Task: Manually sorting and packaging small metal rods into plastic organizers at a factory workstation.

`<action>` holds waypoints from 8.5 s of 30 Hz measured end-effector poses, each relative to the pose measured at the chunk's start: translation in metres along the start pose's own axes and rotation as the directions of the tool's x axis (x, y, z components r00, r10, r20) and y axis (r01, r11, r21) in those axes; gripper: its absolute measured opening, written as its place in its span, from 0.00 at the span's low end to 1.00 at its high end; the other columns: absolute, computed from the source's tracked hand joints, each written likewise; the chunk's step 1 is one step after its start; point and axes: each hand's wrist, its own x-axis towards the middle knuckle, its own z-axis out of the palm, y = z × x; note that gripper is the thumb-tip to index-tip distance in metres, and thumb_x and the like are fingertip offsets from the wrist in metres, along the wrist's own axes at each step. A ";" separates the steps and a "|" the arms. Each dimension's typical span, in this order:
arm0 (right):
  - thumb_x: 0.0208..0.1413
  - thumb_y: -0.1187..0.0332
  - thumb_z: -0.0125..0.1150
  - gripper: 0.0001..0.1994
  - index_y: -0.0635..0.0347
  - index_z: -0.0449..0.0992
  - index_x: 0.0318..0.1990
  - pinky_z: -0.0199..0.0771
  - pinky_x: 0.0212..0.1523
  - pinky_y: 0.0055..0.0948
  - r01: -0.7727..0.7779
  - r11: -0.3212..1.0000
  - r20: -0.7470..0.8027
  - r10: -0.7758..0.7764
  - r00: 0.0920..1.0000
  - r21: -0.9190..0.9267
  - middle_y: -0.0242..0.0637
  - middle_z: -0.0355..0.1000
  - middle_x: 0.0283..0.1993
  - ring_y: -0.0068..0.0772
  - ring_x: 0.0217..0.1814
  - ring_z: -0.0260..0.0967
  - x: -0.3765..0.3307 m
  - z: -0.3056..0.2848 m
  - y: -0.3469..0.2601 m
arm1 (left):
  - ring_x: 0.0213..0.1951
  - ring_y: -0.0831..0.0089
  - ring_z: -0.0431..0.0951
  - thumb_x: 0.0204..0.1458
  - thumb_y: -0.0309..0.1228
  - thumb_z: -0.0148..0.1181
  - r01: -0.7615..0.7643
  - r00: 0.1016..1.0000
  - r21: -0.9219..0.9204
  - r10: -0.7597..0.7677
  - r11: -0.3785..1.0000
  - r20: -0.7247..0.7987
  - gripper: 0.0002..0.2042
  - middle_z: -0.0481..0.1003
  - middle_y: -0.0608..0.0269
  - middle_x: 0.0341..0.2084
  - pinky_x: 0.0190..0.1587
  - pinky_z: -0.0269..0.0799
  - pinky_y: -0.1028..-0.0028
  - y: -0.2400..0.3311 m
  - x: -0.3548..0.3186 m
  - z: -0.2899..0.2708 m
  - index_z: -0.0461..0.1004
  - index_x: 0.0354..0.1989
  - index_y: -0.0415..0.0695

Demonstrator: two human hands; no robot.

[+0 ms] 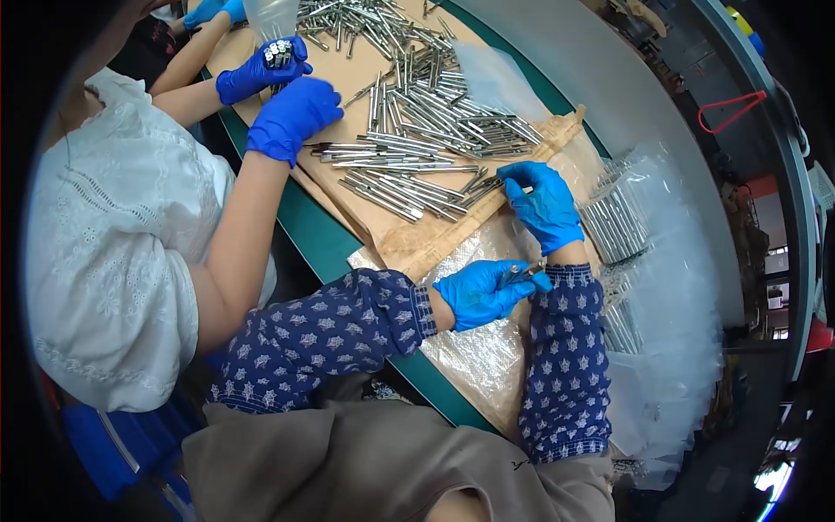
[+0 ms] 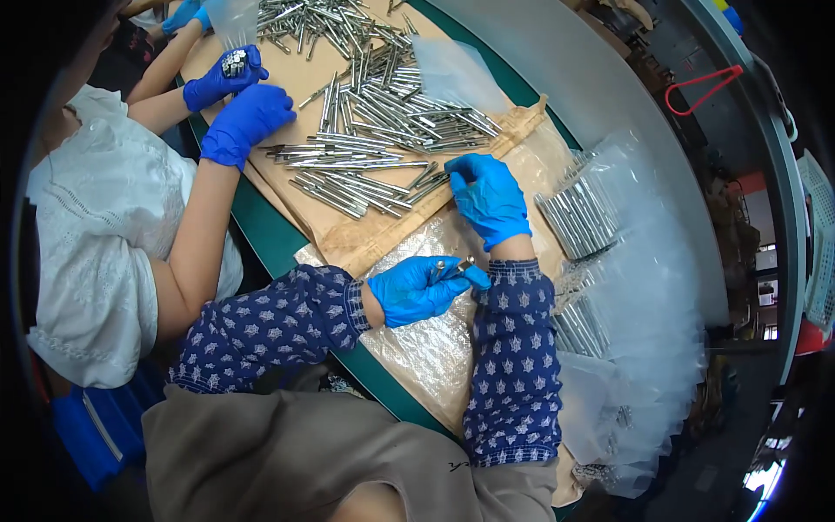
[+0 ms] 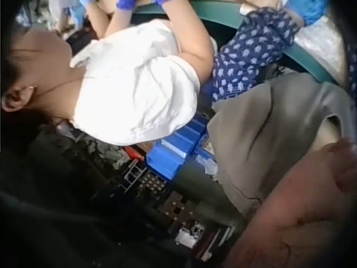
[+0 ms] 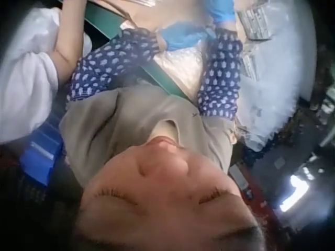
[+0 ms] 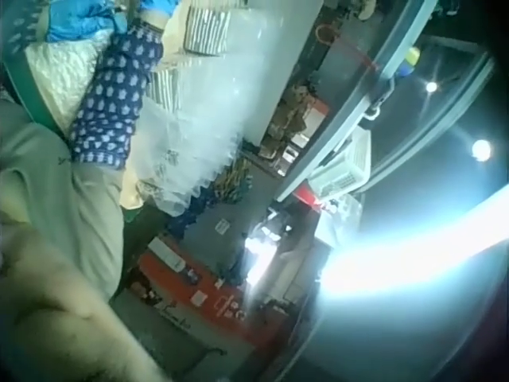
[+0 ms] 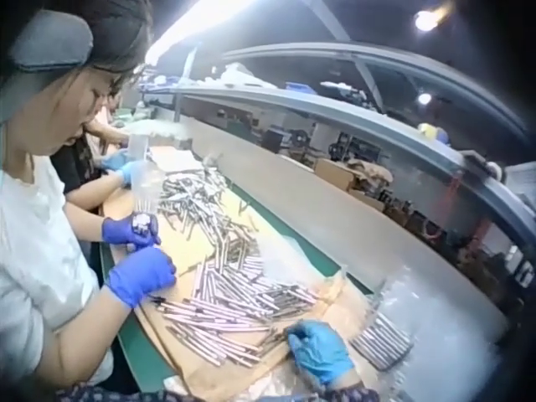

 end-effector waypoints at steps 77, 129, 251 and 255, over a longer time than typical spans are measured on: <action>0.41 0.69 0.59 0.09 0.51 0.73 0.33 0.71 0.36 0.41 0.641 0.572 0.699 -0.156 0.698 -0.512 0.40 0.71 0.32 0.47 0.38 0.69 0.049 -0.009 -0.038 | 0.11 0.80 0.56 0.55 0.47 0.52 0.220 0.943 -0.483 -0.311 0.847 -0.115 0.18 0.60 0.68 0.11 0.14 0.53 0.77 0.010 0.008 -0.002 0.69 0.28 0.42; 0.44 0.65 0.62 0.16 0.61 0.71 0.40 0.69 0.41 0.39 0.342 0.917 0.650 -0.134 0.748 -0.206 0.49 0.68 0.37 0.48 0.42 0.67 0.058 0.023 -0.032 | 0.10 0.80 0.54 0.54 0.44 0.54 0.277 0.918 -0.545 -0.386 0.791 -0.093 0.17 0.57 0.70 0.08 0.14 0.48 0.77 0.006 0.013 -0.013 0.70 0.27 0.41; 0.42 0.64 0.61 0.14 0.50 0.73 0.40 0.71 0.31 0.38 0.362 0.813 0.536 -0.074 0.841 -0.455 0.40 0.72 0.34 0.45 0.35 0.72 -0.058 -0.061 -0.118 | 0.21 0.71 0.75 0.53 0.53 0.49 0.223 0.973 -0.571 -0.214 0.790 0.083 0.25 0.75 0.56 0.26 0.19 0.71 0.75 0.031 -0.002 -0.031 0.71 0.41 0.40; 0.46 0.64 0.56 0.07 0.50 0.72 0.34 0.71 0.29 0.36 0.353 0.746 0.545 0.017 0.838 -0.565 0.37 0.71 0.30 0.45 0.33 0.70 -0.062 -0.045 -0.120 | 0.25 0.69 0.75 0.49 0.37 0.61 0.332 0.940 -0.393 -0.335 0.857 0.065 0.17 0.74 0.55 0.25 0.22 0.70 0.75 0.035 -0.001 -0.030 0.70 0.42 0.38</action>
